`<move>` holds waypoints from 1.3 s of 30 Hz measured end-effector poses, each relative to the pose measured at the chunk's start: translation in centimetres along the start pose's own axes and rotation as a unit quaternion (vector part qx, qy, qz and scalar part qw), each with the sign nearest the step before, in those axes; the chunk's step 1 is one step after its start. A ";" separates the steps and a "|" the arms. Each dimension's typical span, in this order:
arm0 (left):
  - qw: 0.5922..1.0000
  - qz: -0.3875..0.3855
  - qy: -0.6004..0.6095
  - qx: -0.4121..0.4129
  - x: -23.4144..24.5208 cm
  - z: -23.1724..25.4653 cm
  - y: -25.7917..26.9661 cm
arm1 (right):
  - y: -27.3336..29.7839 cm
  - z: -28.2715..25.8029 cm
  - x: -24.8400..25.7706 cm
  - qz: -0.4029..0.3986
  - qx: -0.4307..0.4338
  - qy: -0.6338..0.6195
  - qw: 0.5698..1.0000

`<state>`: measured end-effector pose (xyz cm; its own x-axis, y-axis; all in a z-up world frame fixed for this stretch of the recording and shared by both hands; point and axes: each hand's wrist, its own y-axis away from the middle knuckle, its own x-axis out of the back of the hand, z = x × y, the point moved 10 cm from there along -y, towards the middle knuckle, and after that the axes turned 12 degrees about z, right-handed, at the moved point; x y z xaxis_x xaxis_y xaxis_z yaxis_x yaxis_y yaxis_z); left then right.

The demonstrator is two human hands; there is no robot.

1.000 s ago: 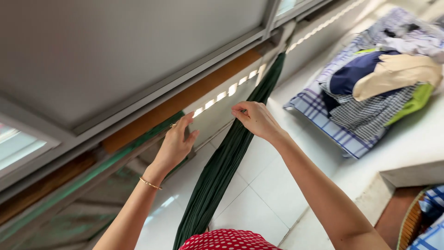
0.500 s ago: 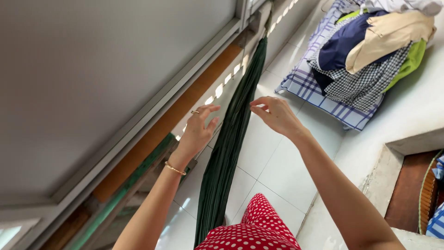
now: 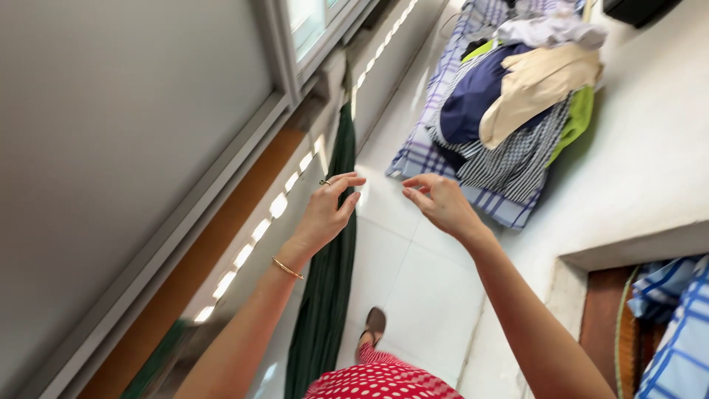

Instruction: Hanging several pieces of laundry including a white tank top, a beige shirt, and checkered pants onto hangers and placing them on a drying rack.

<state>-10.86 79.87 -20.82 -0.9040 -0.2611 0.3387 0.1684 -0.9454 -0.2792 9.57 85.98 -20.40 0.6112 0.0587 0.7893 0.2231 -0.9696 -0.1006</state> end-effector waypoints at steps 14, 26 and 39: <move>0.997 -0.051 0.035 -0.056 -12.6 4.2 -14.9 | -10.6 8.7 6.5 0.031 -0.059 -0.020 0.998; 0.987 -0.126 0.065 -0.068 -20.9 -2.2 -30.2 | -24.2 17.2 8.1 0.088 -0.172 -0.028 0.981; 0.963 -0.201 0.111 -0.138 -27.7 -5.6 -43.6 | -35.9 22.9 10.6 0.170 -0.204 -0.002 0.964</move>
